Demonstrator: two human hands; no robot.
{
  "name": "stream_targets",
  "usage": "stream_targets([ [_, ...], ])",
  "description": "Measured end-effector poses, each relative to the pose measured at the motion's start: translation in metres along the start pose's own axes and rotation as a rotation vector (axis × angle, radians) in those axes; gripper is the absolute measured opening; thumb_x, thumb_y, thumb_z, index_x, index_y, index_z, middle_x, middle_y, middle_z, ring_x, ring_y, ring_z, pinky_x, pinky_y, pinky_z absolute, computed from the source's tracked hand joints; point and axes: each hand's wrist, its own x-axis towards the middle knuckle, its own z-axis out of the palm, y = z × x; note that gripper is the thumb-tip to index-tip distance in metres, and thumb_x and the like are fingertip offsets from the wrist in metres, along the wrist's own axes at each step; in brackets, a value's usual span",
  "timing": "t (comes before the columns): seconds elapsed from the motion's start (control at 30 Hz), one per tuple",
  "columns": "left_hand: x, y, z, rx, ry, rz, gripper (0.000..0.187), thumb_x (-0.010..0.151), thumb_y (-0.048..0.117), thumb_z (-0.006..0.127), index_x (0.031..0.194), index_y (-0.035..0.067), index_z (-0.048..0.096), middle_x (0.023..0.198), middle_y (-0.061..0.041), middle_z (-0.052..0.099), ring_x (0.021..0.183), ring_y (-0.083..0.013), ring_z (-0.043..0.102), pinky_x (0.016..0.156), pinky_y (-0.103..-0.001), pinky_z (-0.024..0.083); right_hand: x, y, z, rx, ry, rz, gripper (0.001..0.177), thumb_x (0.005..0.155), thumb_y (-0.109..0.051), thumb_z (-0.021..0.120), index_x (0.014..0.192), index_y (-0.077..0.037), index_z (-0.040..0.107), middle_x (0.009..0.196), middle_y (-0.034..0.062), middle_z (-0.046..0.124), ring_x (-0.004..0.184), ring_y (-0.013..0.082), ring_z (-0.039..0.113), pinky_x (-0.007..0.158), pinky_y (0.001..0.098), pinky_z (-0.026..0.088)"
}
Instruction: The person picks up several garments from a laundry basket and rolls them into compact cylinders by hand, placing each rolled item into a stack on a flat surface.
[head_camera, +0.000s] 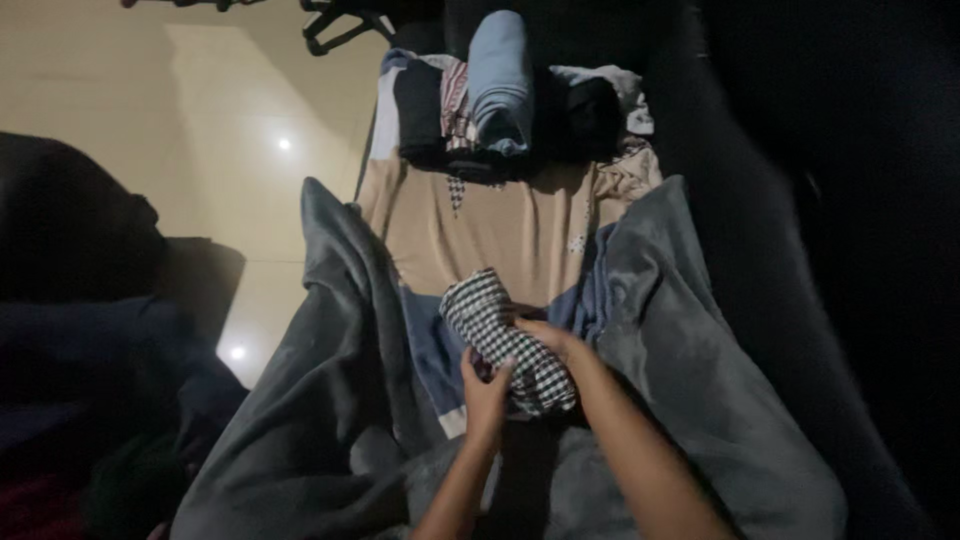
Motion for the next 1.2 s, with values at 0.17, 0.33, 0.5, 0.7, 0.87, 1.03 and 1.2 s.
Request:
stream_targets([
  [0.17, 0.006, 0.033, 0.043, 0.342, 0.022, 0.195, 0.116, 0.065, 0.022, 0.088, 0.158, 0.006, 0.02, 0.153, -0.024, 0.04, 0.136, -0.0339, 0.047, 0.108, -0.04, 0.042, -0.047, 0.011, 0.014, 0.567, 0.264, -0.236, 0.077, 0.094, -0.057, 0.057, 0.147, -0.002, 0.047, 0.144, 0.0129, 0.054, 0.13, 0.026, 0.054, 0.106, 0.038, 0.045],
  [0.33, 0.04, 0.056, 0.082, 0.136, -0.137, 0.27, 0.108, 0.069, 0.02, 0.08, 0.158, 0.006, 0.022, 0.15, -0.023, 0.046, 0.131, -0.0316, 0.053, 0.105, -0.039, 0.048, -0.105, -0.059, 0.008, 0.099, 0.647, -0.352, 0.074, 0.097, -0.053, 0.056, 0.153, -0.005, 0.042, 0.15, 0.0076, 0.047, 0.136, 0.0235, 0.046, 0.111, 0.0378, 0.04],
  [0.5, 0.069, 0.082, 0.128, -0.077, -0.237, -0.066, 0.104, 0.065, 0.021, 0.072, 0.159, 0.019, 0.028, 0.137, -0.022, 0.057, 0.112, -0.0403, 0.065, 0.09, -0.048, 0.051, -0.137, -0.051, -0.017, 0.252, 0.565, -0.321, 0.08, 0.09, -0.053, 0.06, 0.158, -0.02, 0.033, 0.147, 0.0026, 0.056, 0.137, 0.0187, 0.05, 0.112, 0.0388, 0.039],
  [0.7, 0.171, 0.078, 0.178, 0.429, -0.255, 0.634, 0.086, 0.079, 0.034, 0.079, 0.151, 0.002, 0.046, 0.148, -0.026, 0.053, 0.137, -0.0403, 0.052, 0.113, -0.045, 0.043, -0.056, -0.031, -0.082, 0.738, 0.699, -0.445, 0.063, 0.087, -0.033, 0.068, 0.146, -0.013, 0.054, 0.132, 0.0093, 0.062, 0.119, 0.0284, 0.058, 0.095, 0.0487, 0.049],
  [0.87, 0.269, 0.106, 0.215, 0.549, -0.298, 0.761, 0.086, 0.083, 0.039, 0.079, 0.151, -0.001, 0.043, 0.148, -0.028, 0.049, 0.134, -0.0406, 0.052, 0.11, -0.044, 0.045, -0.029, -0.16, -0.162, 0.535, 0.847, -0.54, 0.068, 0.086, -0.031, 0.07, 0.147, -0.012, 0.049, 0.128, 0.0133, 0.064, 0.11, 0.0292, 0.063, 0.081, 0.0452, 0.053],
  [1.03, 0.325, 0.121, 0.219, 0.192, -0.373, 0.487, 0.075, 0.089, 0.037, 0.068, 0.152, 0.005, 0.045, 0.143, -0.019, 0.059, 0.122, -0.0328, 0.065, 0.098, -0.039, 0.054, 0.014, -0.302, -0.231, 0.342, 0.664, -0.598, 0.09, 0.089, -0.052, 0.076, 0.161, -0.02, 0.031, 0.159, 0.0098, 0.039, 0.141, 0.033, 0.042, 0.103, 0.0483, 0.051],
  [1.2, 0.314, 0.1, 0.192, -0.026, -0.315, 0.008, 0.075, 0.089, 0.041, 0.065, 0.154, 0.016, 0.038, 0.142, -0.011, 0.055, 0.119, -0.0255, 0.059, 0.088, -0.042, 0.056, 0.066, -0.276, -0.25, 0.29, 0.774, -0.446, 0.085, 0.085, -0.043, 0.076, 0.155, -0.026, 0.032, 0.158, 0.0107, 0.041, 0.14, 0.0432, 0.044, 0.095, 0.061, 0.054],
])
